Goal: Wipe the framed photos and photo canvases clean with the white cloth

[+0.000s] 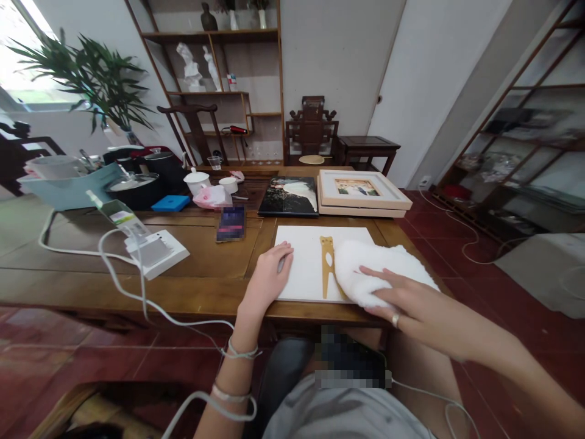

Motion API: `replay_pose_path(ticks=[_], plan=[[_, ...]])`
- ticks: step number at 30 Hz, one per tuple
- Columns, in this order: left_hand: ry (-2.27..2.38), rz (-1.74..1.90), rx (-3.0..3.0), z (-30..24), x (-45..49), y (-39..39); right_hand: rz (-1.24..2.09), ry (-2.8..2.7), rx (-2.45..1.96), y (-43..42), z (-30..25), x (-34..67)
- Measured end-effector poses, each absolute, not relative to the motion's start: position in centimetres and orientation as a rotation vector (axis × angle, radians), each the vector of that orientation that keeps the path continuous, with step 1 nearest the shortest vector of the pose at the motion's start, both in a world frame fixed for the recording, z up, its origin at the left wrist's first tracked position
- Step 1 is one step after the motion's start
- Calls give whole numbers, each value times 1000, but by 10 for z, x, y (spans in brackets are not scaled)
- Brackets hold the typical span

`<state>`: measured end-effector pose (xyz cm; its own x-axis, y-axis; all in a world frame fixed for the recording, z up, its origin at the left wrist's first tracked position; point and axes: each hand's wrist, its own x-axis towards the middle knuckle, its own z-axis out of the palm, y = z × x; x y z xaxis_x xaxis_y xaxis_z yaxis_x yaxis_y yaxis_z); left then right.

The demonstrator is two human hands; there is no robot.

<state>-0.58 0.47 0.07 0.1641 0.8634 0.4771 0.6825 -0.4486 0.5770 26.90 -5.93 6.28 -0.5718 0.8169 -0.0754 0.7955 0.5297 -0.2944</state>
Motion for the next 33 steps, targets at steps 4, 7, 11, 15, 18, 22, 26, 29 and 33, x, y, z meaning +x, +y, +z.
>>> replay_pose_path(ticks=[4,7,11,15,18,22,26,29,33], plan=[[1495,1161,2207,1,-6,4,401,-2580,-1443,-21,48,273],[1495,1159,2199,0,-6,5,267,-2521,-1451,7,36,272],[1491,1164,2201,1,-6,4,76,-2517,-1390,30,25,268],[1496,1151,2193,2,-6,3,-31,-2505,-1398,27,20,262],[1499,1142,2195,2,-5,3,-11,-2538,-1384,7,24,255],[1507,1135,2196,2,-5,4,59,-2623,-1345,-29,37,247],[1523,1124,2186,3,-5,3,121,-2666,-1346,-49,46,247],[1530,1115,2189,4,-5,3,153,-2664,-1319,-50,47,250],[1517,1130,2201,3,-5,4,146,-2640,-1286,-43,42,254]])
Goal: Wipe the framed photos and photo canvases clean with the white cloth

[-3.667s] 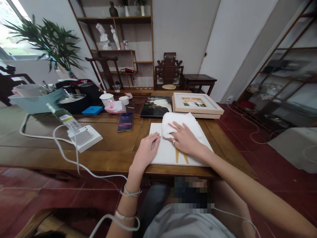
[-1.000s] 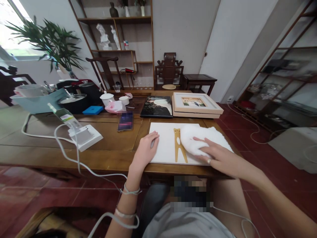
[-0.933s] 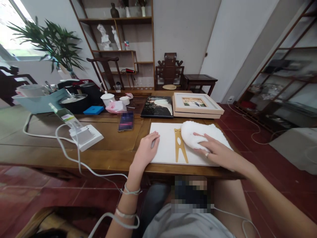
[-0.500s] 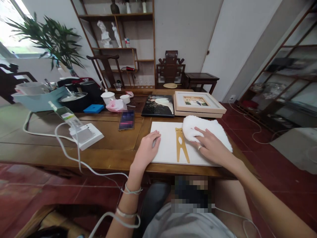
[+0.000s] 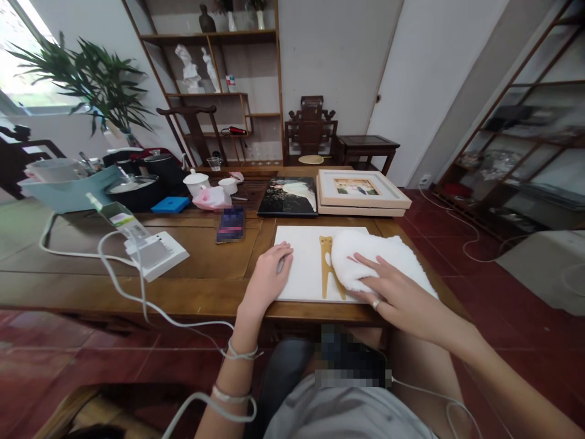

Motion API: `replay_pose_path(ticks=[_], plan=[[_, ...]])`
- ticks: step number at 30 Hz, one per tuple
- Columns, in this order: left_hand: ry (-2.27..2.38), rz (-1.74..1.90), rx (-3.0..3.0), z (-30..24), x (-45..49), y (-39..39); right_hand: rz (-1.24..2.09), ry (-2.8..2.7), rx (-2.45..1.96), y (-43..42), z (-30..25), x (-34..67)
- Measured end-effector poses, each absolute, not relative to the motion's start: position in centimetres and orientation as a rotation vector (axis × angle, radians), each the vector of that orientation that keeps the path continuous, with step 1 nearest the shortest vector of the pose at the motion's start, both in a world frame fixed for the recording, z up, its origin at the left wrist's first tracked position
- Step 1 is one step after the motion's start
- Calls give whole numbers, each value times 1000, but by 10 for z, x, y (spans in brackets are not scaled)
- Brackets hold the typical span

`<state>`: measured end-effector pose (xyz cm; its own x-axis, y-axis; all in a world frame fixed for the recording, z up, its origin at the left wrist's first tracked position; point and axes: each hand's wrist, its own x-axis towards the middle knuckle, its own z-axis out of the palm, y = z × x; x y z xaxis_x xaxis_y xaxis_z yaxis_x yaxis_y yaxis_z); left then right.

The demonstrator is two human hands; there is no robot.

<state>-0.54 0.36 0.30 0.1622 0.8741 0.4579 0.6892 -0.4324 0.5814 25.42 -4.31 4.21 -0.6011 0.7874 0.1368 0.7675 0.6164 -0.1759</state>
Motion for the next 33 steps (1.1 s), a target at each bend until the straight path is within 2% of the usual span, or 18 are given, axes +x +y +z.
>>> replay_pose_path(ticks=[14,23,33], plan=[[1517,1129,2201,1,-6,4,57,-2533,-1340,7,28,247],[1519,1134,2208,1,-6,5,-74,-2548,-1387,-33,26,231],[1519,1120,2206,3,-5,4,-70,-2565,-1367,-56,29,230]])
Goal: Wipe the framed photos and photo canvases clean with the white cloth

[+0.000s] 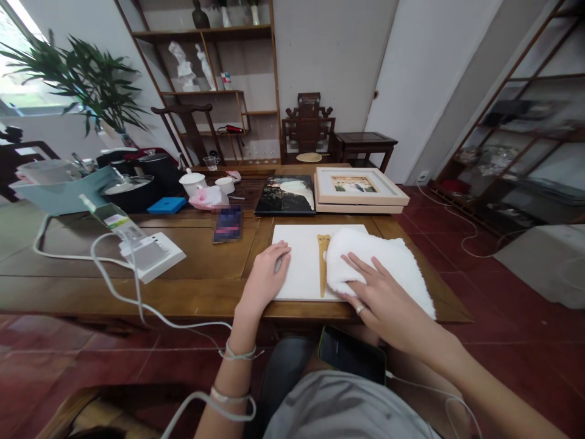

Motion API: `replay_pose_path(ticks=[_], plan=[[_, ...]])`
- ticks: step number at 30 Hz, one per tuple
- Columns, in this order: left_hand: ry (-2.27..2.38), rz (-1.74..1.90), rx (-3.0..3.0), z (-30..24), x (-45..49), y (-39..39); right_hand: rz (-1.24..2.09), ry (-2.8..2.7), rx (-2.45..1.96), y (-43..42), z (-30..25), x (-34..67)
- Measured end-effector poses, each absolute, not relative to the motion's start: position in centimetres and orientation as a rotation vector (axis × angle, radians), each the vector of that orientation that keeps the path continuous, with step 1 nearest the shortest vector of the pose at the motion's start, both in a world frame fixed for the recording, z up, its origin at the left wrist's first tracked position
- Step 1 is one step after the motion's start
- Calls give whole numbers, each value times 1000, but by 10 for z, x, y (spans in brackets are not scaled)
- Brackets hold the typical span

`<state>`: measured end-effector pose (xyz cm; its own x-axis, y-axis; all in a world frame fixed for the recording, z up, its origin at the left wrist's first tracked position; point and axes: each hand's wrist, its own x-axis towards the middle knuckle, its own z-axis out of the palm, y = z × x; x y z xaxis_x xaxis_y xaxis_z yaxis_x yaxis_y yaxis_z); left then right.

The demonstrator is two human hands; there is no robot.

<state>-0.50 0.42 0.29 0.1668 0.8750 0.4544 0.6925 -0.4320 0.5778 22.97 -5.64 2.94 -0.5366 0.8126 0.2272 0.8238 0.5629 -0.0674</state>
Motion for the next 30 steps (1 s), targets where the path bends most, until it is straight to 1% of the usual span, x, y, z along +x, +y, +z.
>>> replay_pose_path(ticks=[9,14,22,30], plan=[[1515,1125,2206,2,-6,4,-7,-2562,-1300,-17,30,234],[1522,1115,2198,3,-5,4,38,-2570,-1365,1,29,234],[1529,1120,2208,1,-6,5,-125,-2502,-1442,-27,26,216],[1533,1108,2226,1,-6,6,-65,-2581,-1208,-48,25,221]])
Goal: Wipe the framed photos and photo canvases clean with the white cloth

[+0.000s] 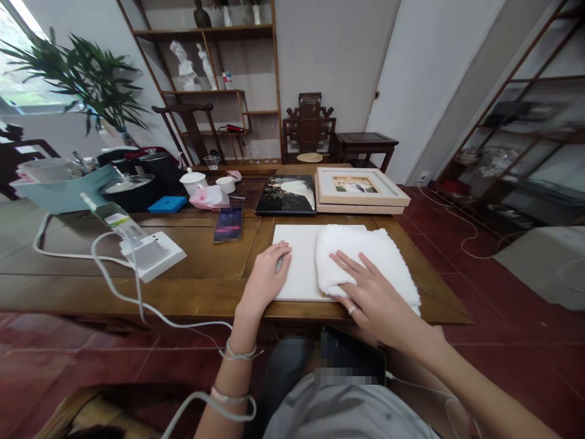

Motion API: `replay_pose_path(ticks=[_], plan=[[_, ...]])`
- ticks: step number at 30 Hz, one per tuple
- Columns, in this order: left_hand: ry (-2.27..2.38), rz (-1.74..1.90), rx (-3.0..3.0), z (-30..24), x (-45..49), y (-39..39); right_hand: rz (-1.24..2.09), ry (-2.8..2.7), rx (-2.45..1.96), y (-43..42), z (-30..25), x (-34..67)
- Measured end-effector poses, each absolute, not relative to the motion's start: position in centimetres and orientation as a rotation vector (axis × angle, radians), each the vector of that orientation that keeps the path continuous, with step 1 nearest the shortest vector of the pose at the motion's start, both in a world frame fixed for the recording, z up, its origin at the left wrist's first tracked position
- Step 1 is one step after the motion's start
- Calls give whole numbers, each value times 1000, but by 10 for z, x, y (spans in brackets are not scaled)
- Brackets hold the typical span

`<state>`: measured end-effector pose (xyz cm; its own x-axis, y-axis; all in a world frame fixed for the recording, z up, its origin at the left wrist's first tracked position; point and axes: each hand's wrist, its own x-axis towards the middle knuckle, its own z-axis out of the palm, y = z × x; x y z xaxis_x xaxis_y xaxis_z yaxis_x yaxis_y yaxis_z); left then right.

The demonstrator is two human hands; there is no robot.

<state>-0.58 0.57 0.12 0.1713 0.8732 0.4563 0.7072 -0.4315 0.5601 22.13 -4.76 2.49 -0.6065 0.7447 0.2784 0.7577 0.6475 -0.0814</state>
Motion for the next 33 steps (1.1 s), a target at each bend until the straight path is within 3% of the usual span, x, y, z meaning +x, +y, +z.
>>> replay_pose_path(ticks=[21,33], plan=[[1522,1118,2213,1,-5,5,58,-2604,-1208,1,34,206],[1499,1130,2255,4,-5,5,64,-2713,-966,-35,37,185]])
